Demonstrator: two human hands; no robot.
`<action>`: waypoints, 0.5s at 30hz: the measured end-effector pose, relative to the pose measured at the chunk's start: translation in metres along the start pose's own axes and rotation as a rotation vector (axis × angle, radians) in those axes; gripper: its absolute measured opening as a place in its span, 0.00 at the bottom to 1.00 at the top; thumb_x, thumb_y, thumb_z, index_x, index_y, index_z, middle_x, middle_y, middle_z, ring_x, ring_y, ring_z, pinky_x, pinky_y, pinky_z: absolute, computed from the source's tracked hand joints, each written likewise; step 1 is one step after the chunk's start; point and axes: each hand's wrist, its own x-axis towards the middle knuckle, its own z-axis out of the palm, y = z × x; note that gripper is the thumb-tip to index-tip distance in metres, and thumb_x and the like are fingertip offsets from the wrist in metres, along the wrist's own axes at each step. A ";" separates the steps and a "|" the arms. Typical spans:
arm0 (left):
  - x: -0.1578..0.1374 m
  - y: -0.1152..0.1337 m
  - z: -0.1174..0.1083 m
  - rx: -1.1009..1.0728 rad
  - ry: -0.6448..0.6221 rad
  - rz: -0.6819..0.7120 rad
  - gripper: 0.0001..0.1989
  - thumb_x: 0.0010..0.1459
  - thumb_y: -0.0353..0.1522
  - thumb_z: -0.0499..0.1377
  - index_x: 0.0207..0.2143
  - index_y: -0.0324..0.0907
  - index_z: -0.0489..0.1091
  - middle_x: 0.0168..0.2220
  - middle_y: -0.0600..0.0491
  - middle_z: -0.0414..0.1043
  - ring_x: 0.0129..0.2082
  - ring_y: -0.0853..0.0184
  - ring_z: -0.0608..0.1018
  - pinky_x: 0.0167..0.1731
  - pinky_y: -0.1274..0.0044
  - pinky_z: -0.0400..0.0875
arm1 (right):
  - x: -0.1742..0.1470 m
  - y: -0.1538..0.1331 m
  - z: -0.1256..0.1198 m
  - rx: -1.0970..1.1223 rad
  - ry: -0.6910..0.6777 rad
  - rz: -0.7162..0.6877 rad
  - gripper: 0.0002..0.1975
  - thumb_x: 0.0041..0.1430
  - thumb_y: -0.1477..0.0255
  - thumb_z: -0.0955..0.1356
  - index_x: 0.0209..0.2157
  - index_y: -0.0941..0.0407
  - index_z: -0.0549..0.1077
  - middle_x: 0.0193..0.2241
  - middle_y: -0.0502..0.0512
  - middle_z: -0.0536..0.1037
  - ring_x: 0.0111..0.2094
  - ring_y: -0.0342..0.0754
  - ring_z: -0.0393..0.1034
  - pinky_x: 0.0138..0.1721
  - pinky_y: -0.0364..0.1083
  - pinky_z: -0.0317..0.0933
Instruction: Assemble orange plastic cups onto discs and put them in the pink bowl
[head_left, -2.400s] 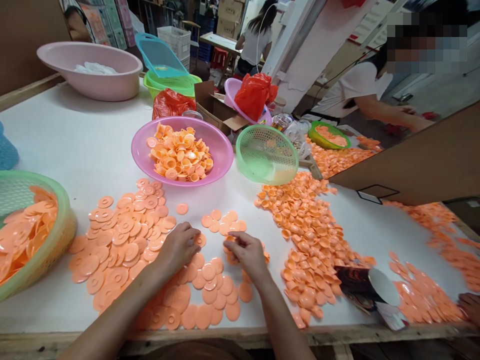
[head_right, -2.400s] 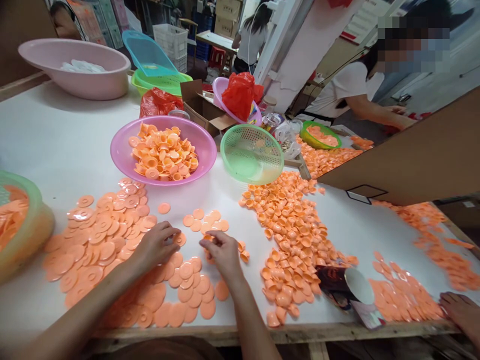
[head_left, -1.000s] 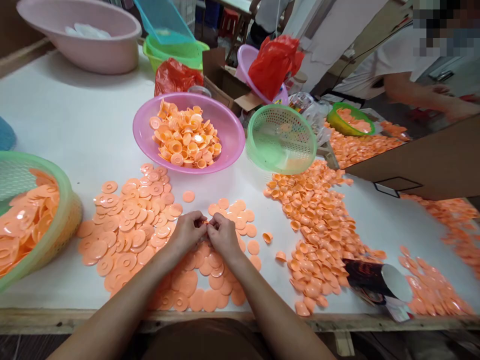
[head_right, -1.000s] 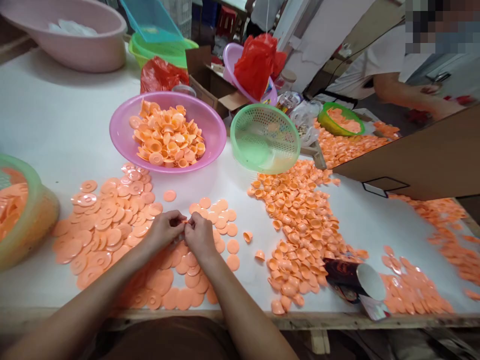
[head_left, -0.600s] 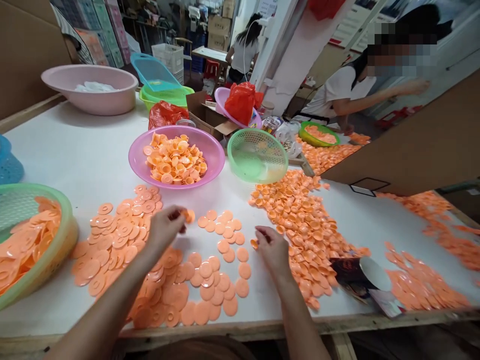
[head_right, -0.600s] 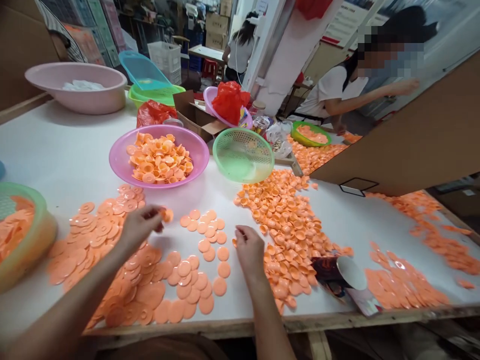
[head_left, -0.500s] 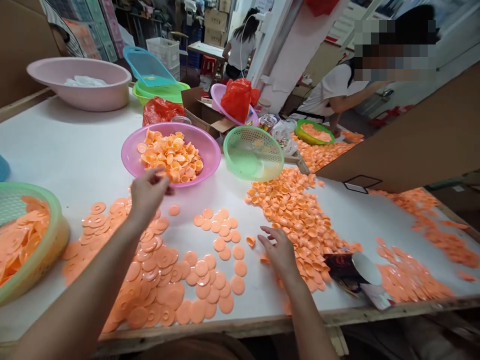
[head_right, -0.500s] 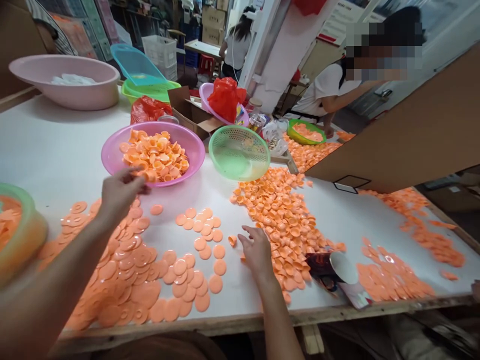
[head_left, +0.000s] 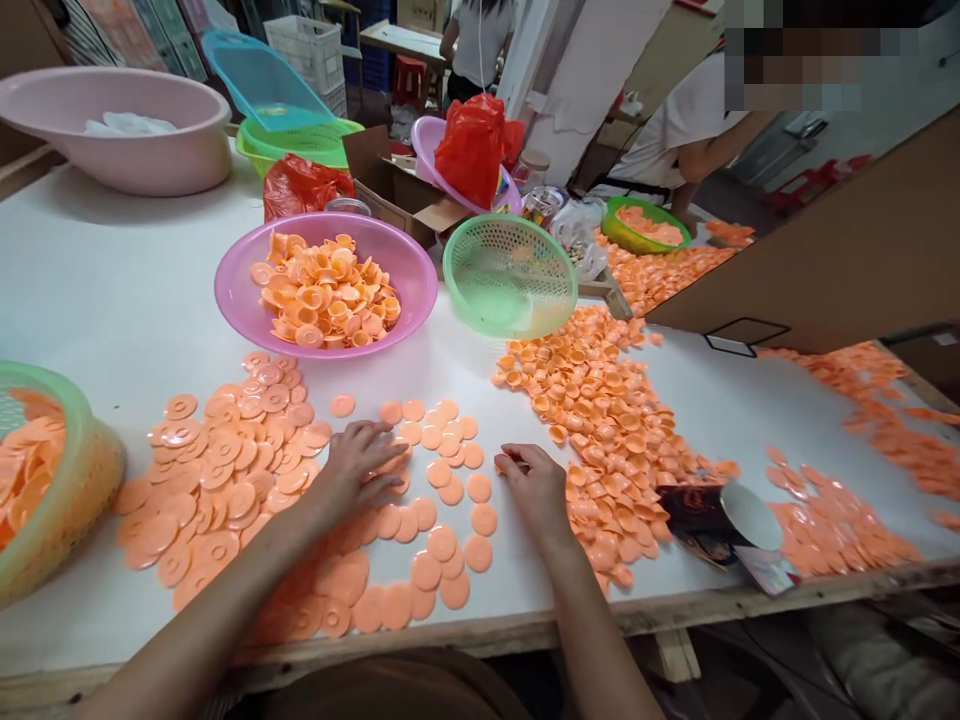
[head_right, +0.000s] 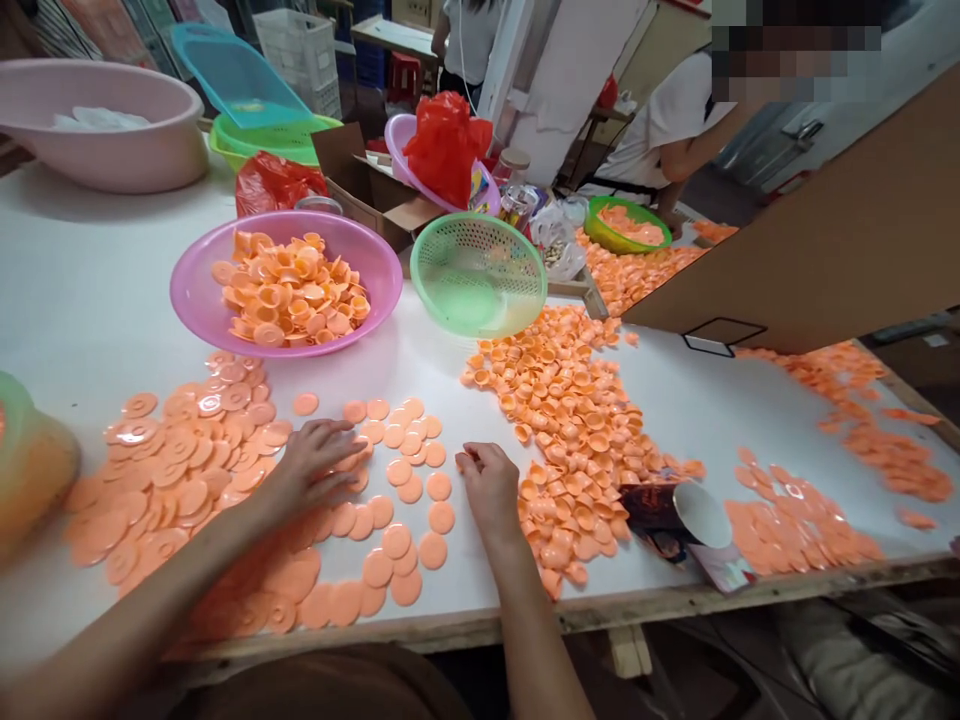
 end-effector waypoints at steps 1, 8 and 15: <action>0.002 -0.004 -0.003 0.003 0.015 -0.006 0.15 0.60 0.35 0.58 0.50 0.52 0.71 0.57 0.47 0.66 0.55 0.54 0.64 0.47 0.64 0.60 | -0.001 -0.002 -0.002 0.046 -0.001 0.038 0.13 0.52 0.62 0.69 0.33 0.56 0.79 0.34 0.58 0.79 0.31 0.50 0.73 0.35 0.49 0.70; -0.021 0.002 0.008 0.032 0.073 -0.090 0.16 0.57 0.33 0.60 0.49 0.48 0.70 0.53 0.47 0.68 0.55 0.54 0.65 0.47 0.64 0.59 | -0.016 -0.043 0.012 0.247 -0.103 0.064 0.10 0.49 0.64 0.71 0.31 0.54 0.81 0.30 0.55 0.79 0.31 0.49 0.73 0.32 0.46 0.67; -0.012 -0.001 0.014 0.041 0.168 -0.282 0.09 0.55 0.35 0.62 0.40 0.47 0.75 0.44 0.49 0.72 0.47 0.57 0.70 0.45 0.65 0.59 | -0.023 -0.078 0.080 0.249 -0.327 0.067 0.06 0.51 0.69 0.67 0.23 0.55 0.72 0.16 0.47 0.72 0.18 0.43 0.64 0.22 0.42 0.58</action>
